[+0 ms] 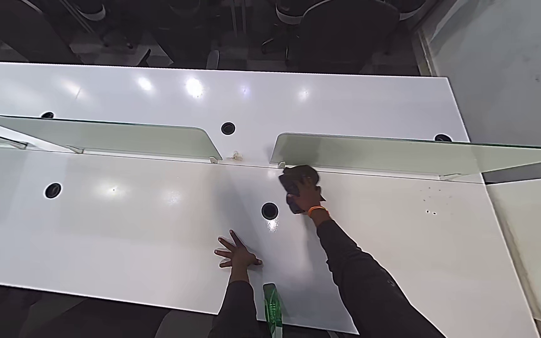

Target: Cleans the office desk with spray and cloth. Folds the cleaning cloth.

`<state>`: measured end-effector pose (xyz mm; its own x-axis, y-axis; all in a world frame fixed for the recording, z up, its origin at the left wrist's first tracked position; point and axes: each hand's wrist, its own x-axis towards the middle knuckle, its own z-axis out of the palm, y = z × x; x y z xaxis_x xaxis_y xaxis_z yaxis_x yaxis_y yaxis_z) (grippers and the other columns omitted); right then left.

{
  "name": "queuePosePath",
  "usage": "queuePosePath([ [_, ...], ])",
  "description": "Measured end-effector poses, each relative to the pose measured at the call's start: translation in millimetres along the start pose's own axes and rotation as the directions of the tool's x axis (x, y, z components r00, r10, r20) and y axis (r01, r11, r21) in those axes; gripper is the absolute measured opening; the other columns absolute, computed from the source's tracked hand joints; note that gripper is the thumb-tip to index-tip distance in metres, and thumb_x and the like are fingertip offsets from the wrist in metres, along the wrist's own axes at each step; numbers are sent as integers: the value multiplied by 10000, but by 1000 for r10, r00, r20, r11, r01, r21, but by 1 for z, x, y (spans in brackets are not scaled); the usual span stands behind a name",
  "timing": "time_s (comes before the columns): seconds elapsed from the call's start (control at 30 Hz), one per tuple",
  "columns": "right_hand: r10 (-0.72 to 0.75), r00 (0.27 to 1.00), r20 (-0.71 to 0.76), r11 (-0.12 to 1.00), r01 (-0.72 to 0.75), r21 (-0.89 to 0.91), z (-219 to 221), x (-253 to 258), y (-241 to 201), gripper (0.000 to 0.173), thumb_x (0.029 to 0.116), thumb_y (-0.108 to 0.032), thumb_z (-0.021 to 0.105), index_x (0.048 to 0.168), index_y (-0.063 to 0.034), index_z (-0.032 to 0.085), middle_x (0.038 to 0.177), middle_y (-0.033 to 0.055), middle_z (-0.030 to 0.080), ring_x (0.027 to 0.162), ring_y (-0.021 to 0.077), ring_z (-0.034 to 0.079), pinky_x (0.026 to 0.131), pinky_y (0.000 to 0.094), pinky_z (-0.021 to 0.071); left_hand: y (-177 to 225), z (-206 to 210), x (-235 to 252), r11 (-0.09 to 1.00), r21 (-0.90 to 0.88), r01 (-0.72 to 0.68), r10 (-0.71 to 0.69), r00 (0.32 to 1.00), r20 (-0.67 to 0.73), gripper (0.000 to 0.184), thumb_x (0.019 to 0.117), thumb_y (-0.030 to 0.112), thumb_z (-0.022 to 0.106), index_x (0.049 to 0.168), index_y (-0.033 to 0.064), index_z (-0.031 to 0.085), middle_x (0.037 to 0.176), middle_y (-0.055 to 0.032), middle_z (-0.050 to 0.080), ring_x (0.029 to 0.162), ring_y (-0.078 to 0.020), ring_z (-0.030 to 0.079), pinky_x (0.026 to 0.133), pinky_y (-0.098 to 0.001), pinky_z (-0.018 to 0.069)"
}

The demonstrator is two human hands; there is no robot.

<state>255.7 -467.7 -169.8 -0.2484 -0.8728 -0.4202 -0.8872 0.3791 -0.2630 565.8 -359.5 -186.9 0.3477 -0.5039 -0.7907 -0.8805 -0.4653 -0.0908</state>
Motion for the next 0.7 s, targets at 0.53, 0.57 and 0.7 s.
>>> queuePosePath([
  [0.53,-301,936,182,952,307,-5,45,-6,-121,741,905,-218,643,1594,-322,391,1706,73,271,1571,362,228,1154,768,211,2,0,2,1000,-5,11,-11,1000,-12,1796,370,426,1029,1618,280,-255,1559,-235,-480,1442,-665,-258,942,-921,257],
  [0.57,-322,927,192,944,329,-6,41,-6,-111,730,900,-174,640,1577,-333,420,1696,62,300,1566,351,251,1159,757,223,3,-2,1,1000,-7,10,-10,1000,-10,1792,371,420,1029,1620,283,-249,1558,-236,-481,1441,-664,-261,944,-921,253],
  [0.7,-161,982,94,987,162,-2,21,-14,-38,586,955,-225,605,1526,-315,507,1640,97,401,1531,360,329,1150,724,290,2,-5,-3,1000,-27,1,-2,1000,-8,1801,361,407,1036,1623,279,-243,1556,-232,-486,1444,-661,-257,944,-916,264],
])
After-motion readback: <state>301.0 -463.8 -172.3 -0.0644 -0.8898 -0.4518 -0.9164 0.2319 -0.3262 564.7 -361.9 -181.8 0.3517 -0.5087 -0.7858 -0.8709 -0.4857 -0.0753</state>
